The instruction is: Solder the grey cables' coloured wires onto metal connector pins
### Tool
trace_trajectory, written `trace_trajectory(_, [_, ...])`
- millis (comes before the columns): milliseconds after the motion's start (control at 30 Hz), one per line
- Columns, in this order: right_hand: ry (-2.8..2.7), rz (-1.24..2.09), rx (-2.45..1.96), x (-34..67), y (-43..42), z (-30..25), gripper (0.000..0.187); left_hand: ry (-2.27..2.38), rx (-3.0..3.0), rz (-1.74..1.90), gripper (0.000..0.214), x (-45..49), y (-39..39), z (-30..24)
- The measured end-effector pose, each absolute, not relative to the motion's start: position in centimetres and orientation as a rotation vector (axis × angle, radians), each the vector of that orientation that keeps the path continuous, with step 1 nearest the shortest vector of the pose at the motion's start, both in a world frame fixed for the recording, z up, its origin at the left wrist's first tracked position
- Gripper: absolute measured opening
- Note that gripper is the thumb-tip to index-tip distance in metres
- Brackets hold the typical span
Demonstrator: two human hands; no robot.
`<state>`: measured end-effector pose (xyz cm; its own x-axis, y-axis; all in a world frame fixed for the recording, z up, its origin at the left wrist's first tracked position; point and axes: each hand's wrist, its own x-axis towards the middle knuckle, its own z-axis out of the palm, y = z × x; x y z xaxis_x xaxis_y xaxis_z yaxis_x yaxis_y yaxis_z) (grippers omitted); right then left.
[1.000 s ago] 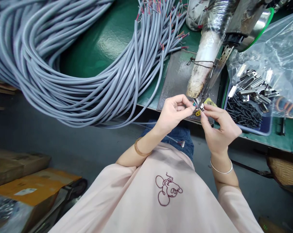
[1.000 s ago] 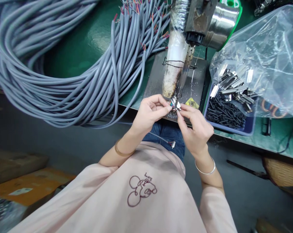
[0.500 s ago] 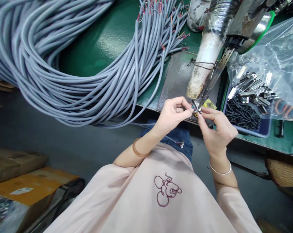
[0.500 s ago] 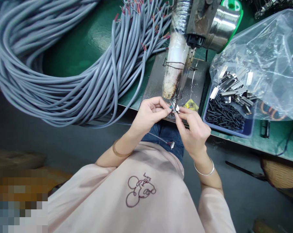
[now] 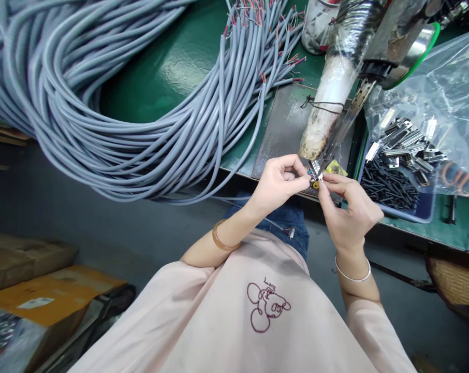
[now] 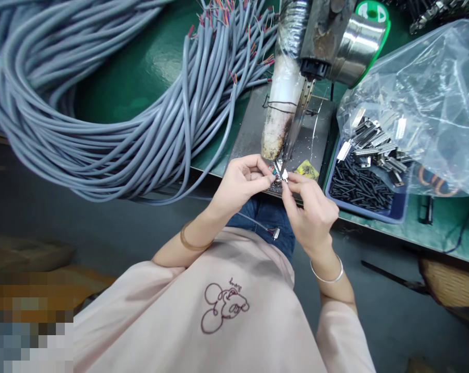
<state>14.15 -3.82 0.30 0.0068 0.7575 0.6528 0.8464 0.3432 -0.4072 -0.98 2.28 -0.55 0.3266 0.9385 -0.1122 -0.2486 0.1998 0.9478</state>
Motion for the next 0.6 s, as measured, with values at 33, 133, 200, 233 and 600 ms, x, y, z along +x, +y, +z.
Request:
trace_trajectory(33, [-1.768, -0.128, -1.429, 14.2, -3.8, 0.2, 0.01, 0.857, 1.029, 0.99, 0.016, -0.9, 2.3, -0.7])
trace_trajectory(133, [-1.775, -0.114, -1.424, 14.3, -3.8, -0.1, 0.011, 0.866, 1.046, 1.005, 0.014, -0.8, 2.3, -1.1])
trace_trajectory(200, [-1.765, -0.113, -1.419, 14.3, -3.7, -0.1, 0.012, 0.868, 1.043, 1.025, 0.012, -0.6, 2.3, -1.1])
trace_trajectory(233, [-1.759, -0.111, -1.415, 14.3, -3.6, 0.0, 0.012, 0.866, 1.035, 1.038, 0.012, -0.5, 2.2, -1.0])
trace_trajectory(600, [-1.803, -0.183, -1.42, 14.2, -3.7, 0.9, 0.01, 0.796, 0.924, 1.039, 0.014, -0.6, 2.0, -0.1])
